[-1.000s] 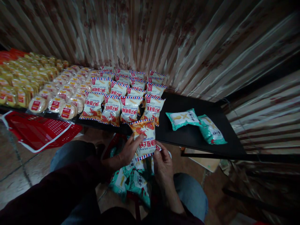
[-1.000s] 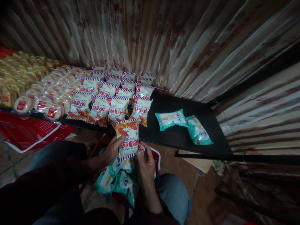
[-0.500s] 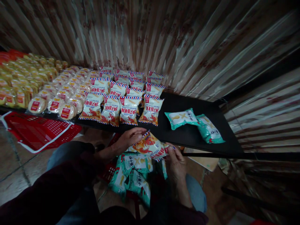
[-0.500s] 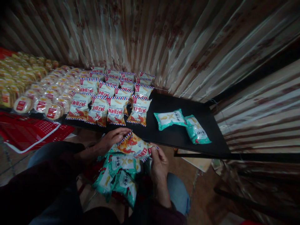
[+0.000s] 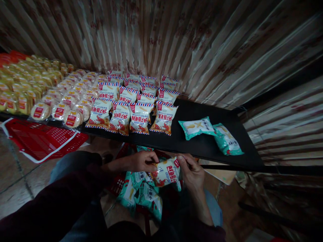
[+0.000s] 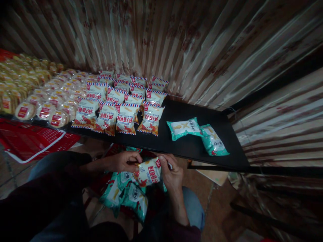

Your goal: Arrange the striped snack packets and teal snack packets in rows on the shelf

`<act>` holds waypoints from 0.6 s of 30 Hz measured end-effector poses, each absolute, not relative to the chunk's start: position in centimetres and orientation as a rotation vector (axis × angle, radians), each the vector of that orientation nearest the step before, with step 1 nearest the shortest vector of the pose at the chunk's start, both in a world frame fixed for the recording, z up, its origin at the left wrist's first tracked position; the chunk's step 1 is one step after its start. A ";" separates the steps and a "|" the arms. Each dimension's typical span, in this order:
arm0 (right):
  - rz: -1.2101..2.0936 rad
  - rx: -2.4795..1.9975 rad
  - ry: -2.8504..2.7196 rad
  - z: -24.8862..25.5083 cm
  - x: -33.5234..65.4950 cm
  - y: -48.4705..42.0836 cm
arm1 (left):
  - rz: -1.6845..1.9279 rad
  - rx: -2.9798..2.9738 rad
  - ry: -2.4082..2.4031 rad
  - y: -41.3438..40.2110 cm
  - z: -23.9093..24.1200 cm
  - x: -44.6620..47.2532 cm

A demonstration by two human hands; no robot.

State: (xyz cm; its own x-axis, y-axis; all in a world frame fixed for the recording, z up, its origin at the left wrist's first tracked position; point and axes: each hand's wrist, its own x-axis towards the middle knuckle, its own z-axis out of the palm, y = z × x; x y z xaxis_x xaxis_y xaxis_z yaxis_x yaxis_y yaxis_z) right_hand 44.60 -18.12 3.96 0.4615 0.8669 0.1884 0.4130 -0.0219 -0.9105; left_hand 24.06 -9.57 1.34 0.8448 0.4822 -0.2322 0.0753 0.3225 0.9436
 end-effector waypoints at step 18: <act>0.474 -1.596 -1.754 8.2 43.0 -14.4 | 0.232 1.357 0.501 -11.0 2.4 24.8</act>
